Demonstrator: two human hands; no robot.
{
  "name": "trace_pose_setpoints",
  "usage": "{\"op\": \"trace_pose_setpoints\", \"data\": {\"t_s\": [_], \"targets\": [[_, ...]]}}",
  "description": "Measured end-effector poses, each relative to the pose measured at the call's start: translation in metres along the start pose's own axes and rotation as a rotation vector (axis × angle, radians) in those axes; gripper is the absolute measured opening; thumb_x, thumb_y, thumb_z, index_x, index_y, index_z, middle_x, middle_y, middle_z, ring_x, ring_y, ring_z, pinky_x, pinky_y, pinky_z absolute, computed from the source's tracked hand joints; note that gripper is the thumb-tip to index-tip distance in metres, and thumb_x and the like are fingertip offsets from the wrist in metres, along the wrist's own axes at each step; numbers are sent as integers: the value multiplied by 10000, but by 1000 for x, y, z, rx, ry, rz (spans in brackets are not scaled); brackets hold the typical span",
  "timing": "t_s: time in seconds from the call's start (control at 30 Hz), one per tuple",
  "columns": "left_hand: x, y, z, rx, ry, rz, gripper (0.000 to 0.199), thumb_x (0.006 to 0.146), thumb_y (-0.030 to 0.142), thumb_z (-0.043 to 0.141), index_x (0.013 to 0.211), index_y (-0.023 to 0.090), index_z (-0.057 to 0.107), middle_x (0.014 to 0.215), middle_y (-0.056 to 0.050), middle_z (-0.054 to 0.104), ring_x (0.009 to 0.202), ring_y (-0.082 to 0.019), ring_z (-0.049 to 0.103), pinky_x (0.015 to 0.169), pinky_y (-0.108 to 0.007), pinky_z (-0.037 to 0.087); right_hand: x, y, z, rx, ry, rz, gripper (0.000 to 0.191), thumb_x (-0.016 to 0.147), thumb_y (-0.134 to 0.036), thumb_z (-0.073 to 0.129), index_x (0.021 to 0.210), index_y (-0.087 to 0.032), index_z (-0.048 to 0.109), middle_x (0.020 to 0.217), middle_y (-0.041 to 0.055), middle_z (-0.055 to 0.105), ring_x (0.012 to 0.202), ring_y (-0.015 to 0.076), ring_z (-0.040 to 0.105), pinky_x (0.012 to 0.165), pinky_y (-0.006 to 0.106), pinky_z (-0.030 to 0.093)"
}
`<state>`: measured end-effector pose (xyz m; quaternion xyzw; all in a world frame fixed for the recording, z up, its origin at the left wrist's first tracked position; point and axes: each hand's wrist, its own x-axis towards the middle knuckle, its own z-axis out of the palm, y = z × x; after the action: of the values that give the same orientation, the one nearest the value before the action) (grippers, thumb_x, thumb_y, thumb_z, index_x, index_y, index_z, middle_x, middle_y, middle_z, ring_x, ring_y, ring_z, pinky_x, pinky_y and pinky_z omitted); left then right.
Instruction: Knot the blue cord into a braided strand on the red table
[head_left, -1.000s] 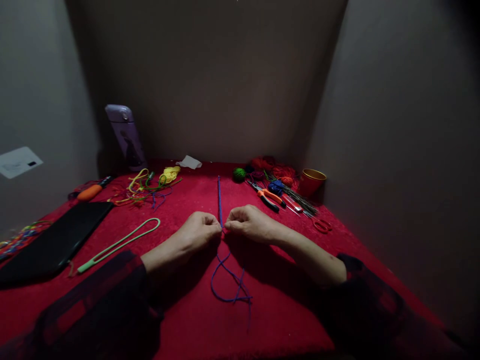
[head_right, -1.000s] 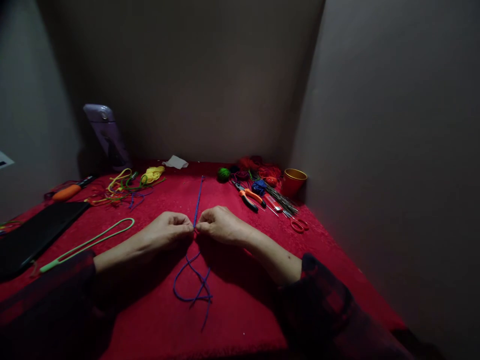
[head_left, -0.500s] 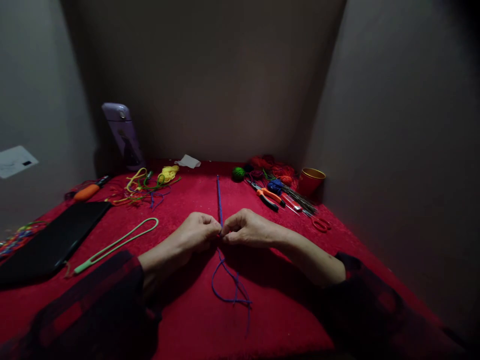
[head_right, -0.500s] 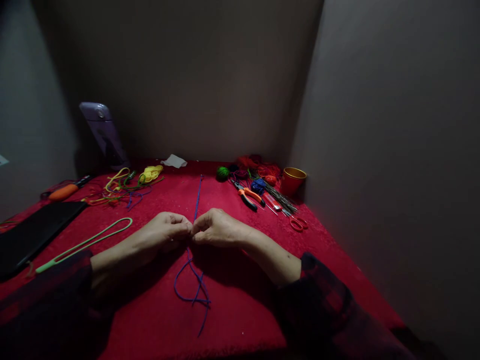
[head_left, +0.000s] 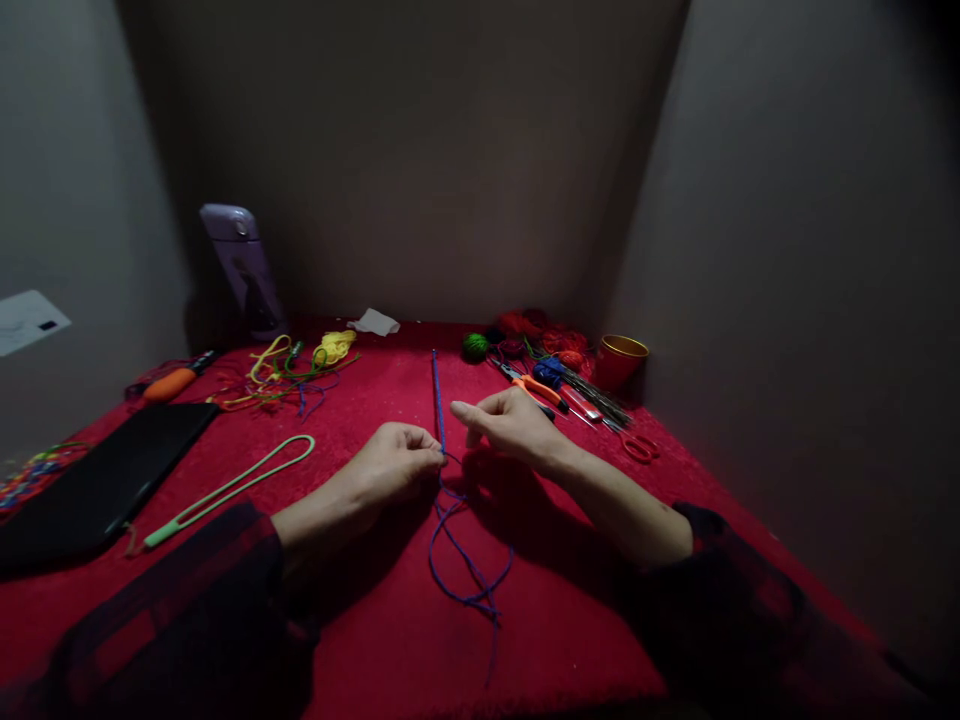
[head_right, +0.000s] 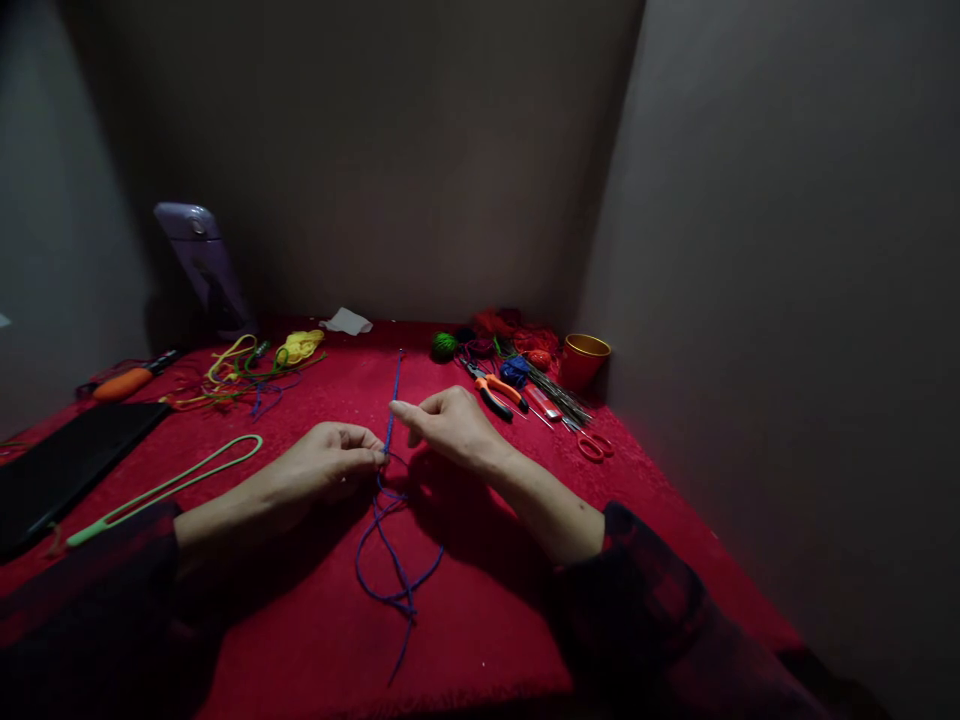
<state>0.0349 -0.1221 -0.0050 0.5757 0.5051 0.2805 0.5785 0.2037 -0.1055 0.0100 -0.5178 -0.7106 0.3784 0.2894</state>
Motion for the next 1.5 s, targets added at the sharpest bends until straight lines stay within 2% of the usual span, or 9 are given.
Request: {"op": "trace_pose_setpoints", "data": {"t_s": [0.07,0.17,0.27,0.43,0.67,0.93,1.1,1.23,1.5], "targets": [[0,-2,0,1,-4,6,218,639,309,588,601,170,424,398,93,311,336,-29,220,370,-193,109,1,1,4,105,-28,28,440,820,-499,461,699,-106,617,396,-36,427,359,51,325,381,200,195],[2,-3,-1,23,-26,30,198,647,310,572,608,164,443,407,89,322,339,-30,219,371,-196,109,-1,3,12,246,-257,85,334,873,-407,404,746,-133,546,448,-24,501,354,55,377,363,181,211],[3,-3,-1,64,-41,36,173,646,304,543,605,152,470,411,75,351,341,-31,219,371,-199,110,-2,6,20,242,-366,76,299,889,-321,362,686,-142,489,553,-5,543,389,47,414,365,173,229],[5,-3,-2,125,11,41,147,608,289,516,582,156,460,401,82,318,355,-43,240,382,-193,146,2,13,22,-23,-256,-65,294,848,-341,424,623,-152,433,526,-50,379,444,48,307,406,191,213],[10,-12,-4,406,124,236,145,633,247,473,627,126,552,542,7,493,514,-102,419,474,-204,284,4,13,17,-221,-242,-254,271,826,-290,427,595,-151,408,564,-37,387,530,68,325,465,207,228],[4,-7,-5,686,188,346,159,700,227,445,650,156,578,630,-33,585,600,-143,499,545,-229,314,4,13,15,5,-342,-97,201,777,-278,459,621,-155,431,560,-50,366,478,55,308,423,191,221],[-1,-1,-6,754,192,344,180,717,230,455,663,174,617,647,-44,609,607,-151,511,557,-235,303,4,18,19,156,-311,-46,164,740,-264,485,625,-150,459,530,-59,369,447,47,296,404,184,220],[-10,6,-6,785,256,335,167,703,227,495,659,182,650,619,-49,600,574,-144,489,545,-234,275,3,18,21,178,-280,-25,149,711,-229,486,592,-151,445,514,-63,360,435,42,286,395,185,204],[-24,7,10,788,28,379,193,678,148,466,487,169,484,482,16,385,460,-94,293,487,-242,172,4,25,21,244,-320,-3,106,676,-212,479,590,-150,476,481,-62,357,405,46,278,380,198,192]]}}
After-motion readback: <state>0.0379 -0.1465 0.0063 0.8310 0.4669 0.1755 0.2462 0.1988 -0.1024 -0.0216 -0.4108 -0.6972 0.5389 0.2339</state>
